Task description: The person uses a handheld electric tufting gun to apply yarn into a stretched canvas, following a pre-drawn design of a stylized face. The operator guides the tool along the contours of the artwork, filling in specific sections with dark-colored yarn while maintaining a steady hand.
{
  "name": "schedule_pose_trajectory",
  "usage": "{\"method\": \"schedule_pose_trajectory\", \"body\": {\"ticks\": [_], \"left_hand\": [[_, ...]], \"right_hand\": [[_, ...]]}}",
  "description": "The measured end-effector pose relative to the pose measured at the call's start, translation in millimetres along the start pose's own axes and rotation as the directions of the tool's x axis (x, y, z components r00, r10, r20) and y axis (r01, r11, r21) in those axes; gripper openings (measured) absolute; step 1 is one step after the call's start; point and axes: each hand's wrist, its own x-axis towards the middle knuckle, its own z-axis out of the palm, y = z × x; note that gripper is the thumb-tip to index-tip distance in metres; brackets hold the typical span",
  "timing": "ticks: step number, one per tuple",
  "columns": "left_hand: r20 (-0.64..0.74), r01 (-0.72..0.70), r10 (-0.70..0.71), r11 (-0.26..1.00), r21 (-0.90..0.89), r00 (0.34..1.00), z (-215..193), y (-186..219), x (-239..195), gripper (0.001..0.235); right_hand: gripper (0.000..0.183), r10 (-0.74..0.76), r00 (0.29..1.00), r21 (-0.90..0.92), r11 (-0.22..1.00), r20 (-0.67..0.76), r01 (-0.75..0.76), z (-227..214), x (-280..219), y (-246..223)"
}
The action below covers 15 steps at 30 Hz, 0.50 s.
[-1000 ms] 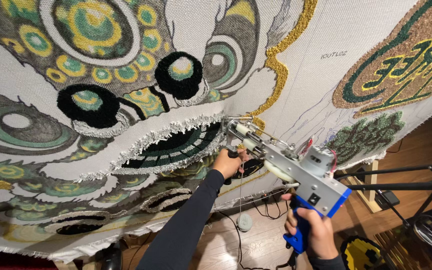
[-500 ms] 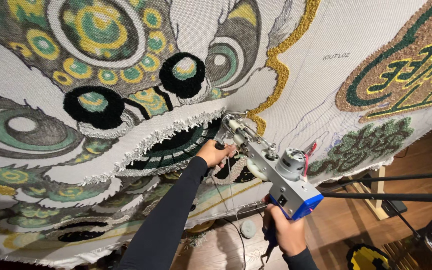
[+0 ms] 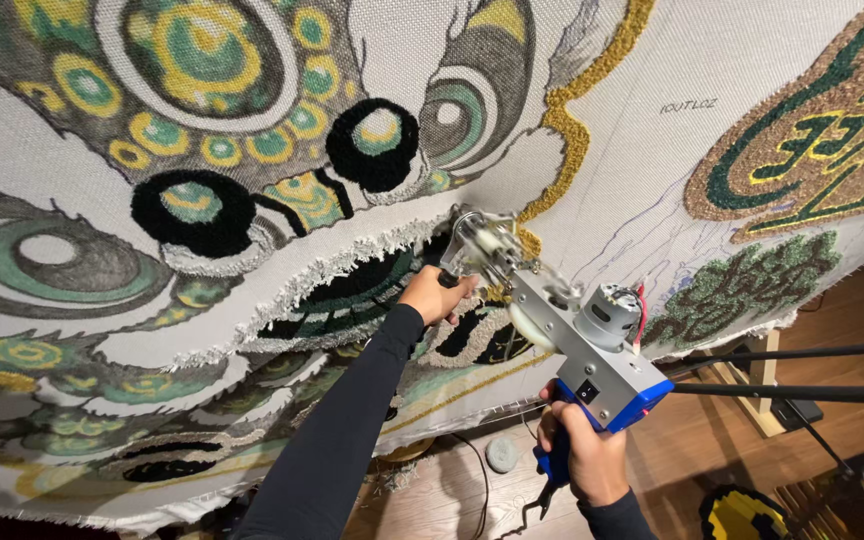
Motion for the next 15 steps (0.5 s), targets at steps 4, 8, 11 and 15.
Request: {"method": "schedule_pose_trajectory", "body": {"ticks": [4, 8, 11, 15], "left_hand": [[0.009, -0.053, 0.054, 0.997, -0.058, 0.999, 1.1, -3.3, 4.7, 0.049], [0.016, -0.173, 0.174, 0.982, -0.079, 0.985, 13.2, -15.5, 17.4, 0.040], [-0.002, -0.211, 0.219, 0.942, -0.261, 0.976, 34.9, -27.3, 25.2, 0.039], [0.059, -0.162, 0.198, 0.912, -0.378, 0.978, 74.5, -45.6, 54.6, 0.045]], "right_hand": [[0.023, 0.000, 1.000, 0.005, 1.000, 0.007, 0.000, 5.1, -1.9, -6.3], [0.029, 0.011, 1.000, -0.027, 1.000, 0.002, -0.011, 3.8, -5.5, -20.5], [0.036, 0.020, 1.000, -0.050, 0.999, 0.002, -0.020, 2.2, -11.2, -35.6], [0.046, 0.100, 0.992, -0.034, 0.995, 0.072, -0.098, -10.6, -15.0, -50.3]]}}
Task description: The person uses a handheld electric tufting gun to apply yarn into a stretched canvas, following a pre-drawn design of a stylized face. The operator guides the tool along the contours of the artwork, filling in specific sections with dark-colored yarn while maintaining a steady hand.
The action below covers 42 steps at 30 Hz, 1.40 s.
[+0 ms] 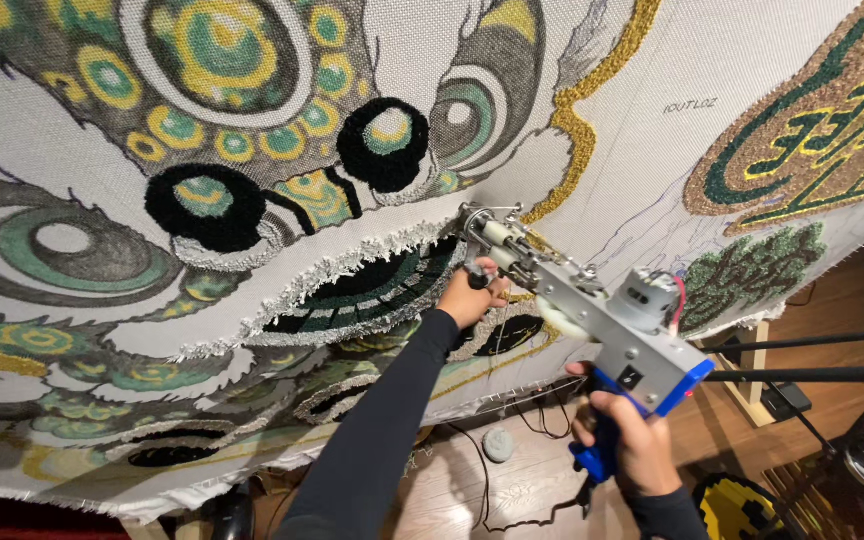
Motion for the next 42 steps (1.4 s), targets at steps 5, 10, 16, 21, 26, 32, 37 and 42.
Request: {"method": "schedule_pose_trajectory", "body": {"ticks": [5, 10, 16, 21, 26, 32, 37, 42], "left_hand": [[0.152, -0.133, 0.176, 0.957, -0.258, 0.973, 25.4, -43.0, 28.8, 0.060], [0.255, -0.066, 0.107, 0.984, -0.165, 0.961, 42.0, -4.4, -19.4, 0.038], [0.206, -0.101, 0.097, 0.995, 0.012, 0.974, 51.3, 37.5, -56.4, 0.034], [0.223, -0.042, 0.081, 0.984, -0.175, 0.971, 57.4, 27.0, -58.8, 0.036], [0.160, -0.007, 0.007, 1.000, -0.002, 0.987, 51.8, 23.1, -70.9, 0.041], [0.159, -0.031, 0.048, 0.994, -0.106, 0.986, 48.4, 14.8, -73.1, 0.043], [0.149, 0.035, -0.034, 0.999, -0.005, 0.988, 43.3, 24.6, -81.2, 0.043], [0.154, 0.009, -0.007, 1.000, -0.012, 0.988, 42.5, 25.8, -85.6, 0.047]], "right_hand": [[0.054, 0.040, 0.999, 0.062, 0.997, 0.020, -0.042, -28.4, -9.7, -18.9], [0.062, 0.036, 0.992, 0.149, 0.987, 0.121, -0.054, -65.6, -18.9, -23.0], [0.068, -0.028, 0.987, 0.208, 0.978, 0.160, -0.006, -96.1, -29.6, -13.3], [0.068, 0.017, 0.992, 0.197, 0.980, 0.125, -0.042, -95.9, -36.3, -7.6], [0.067, 0.058, 0.992, 0.142, 0.987, 0.110, -0.074, -84.3, -35.4, -5.7], [0.065, 0.098, 0.992, 0.104, 0.989, 0.085, -0.107, -72.0, -33.5, -8.4], [0.063, 0.094, 0.992, 0.087, 0.991, 0.085, -0.102, -71.9, -30.3, -6.6], [0.063, 0.097, 0.989, 0.123, 0.986, 0.111, -0.110, -75.1, -31.4, -4.2]]}}
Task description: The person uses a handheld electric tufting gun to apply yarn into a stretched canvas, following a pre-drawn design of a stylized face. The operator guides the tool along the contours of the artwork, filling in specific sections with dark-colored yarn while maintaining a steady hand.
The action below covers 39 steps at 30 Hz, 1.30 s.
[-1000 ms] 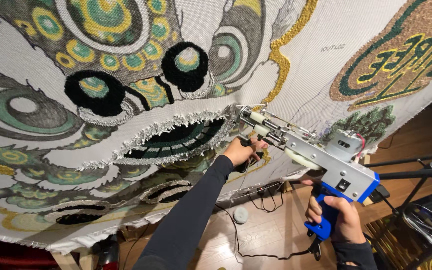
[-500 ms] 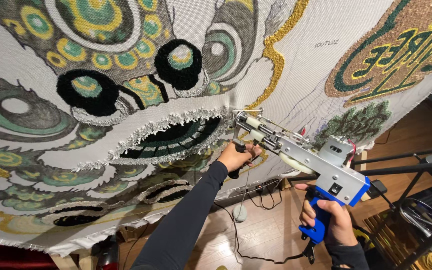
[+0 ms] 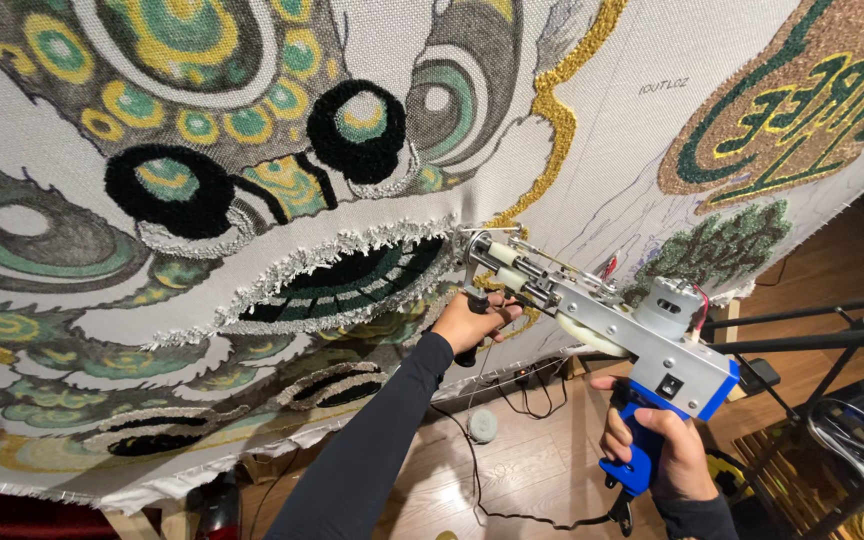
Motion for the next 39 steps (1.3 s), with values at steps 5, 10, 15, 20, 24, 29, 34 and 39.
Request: {"method": "schedule_pose_trajectory", "body": {"ticks": [5, 10, 15, 20, 24, 29, 34, 39], "left_hand": [[-0.025, 0.039, -0.038, 0.998, 0.052, 0.999, -2.5, -6.1, 4.5, 0.055], [-0.021, 0.040, -0.039, 0.996, 0.079, 0.999, -5.1, -5.0, 5.7, 0.056], [-0.026, 0.026, -0.024, 0.995, 0.094, 0.999, -7.3, -5.2, 6.4, 0.058], [-0.019, 0.030, -0.029, 0.998, 0.059, 0.999, -11.9, -11.4, 11.7, 0.061], [-0.057, 0.087, -0.086, 0.996, 0.014, 0.995, -17.6, -16.4, 20.8, 0.064], [0.011, 0.047, -0.046, 0.996, -0.071, 0.999, -33.9, -25.0, 37.2, 0.047], [-0.060, 0.092, -0.089, 0.995, 0.044, 0.994, -57.7, -23.0, 48.4, 0.038], [-0.090, 0.068, -0.064, 0.997, 0.045, 0.994, -87.1, -8.6, 43.6, 0.036]], "right_hand": [[0.064, 0.009, 0.999, -0.006, 1.000, -0.051, -0.009, 2.5, -0.6, -0.8], [0.064, -0.005, 0.999, 0.010, 1.000, -0.041, 0.006, 5.9, 4.4, 2.3], [0.063, -0.008, 1.000, 0.013, 1.000, -0.022, 0.008, 3.9, 7.6, 3.5], [0.062, 0.008, 1.000, 0.003, 1.000, -0.026, -0.008, 8.4, 12.2, 1.5], [0.058, -0.001, 0.998, -0.017, 1.000, -0.059, 0.000, 18.2, 15.7, 1.3], [0.054, -0.063, 0.992, -0.050, 0.997, -0.111, 0.057, 37.3, 19.9, 16.5], [0.046, -0.131, 0.982, -0.096, 0.988, -0.136, 0.119, 60.2, 28.1, 39.7], [0.039, -0.199, 0.967, -0.100, 0.978, -0.159, 0.185, 85.0, 41.6, 67.6]]}}
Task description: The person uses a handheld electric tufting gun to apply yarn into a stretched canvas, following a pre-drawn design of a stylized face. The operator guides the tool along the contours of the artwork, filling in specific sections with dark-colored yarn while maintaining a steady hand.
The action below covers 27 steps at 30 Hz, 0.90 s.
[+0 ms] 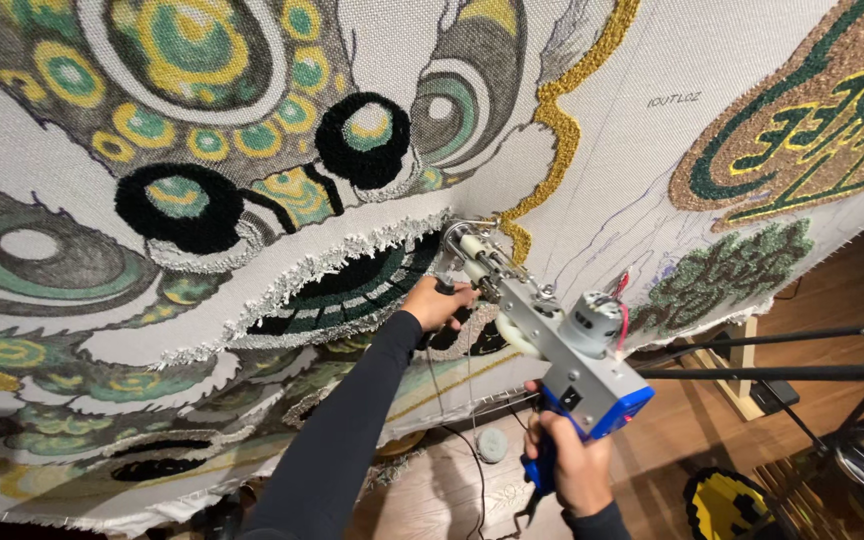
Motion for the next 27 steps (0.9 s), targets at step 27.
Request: {"method": "schedule_pose_trajectory", "body": {"ticks": [27], "left_hand": [[-0.168, -0.009, 0.065, 0.948, 0.320, 0.984, -19.8, 73.9, -28.3, 0.037]], "right_hand": [[0.024, -0.023, 1.000, 0.043, 0.999, -0.019, 0.024, 2.0, 21.0, 6.2]]}}
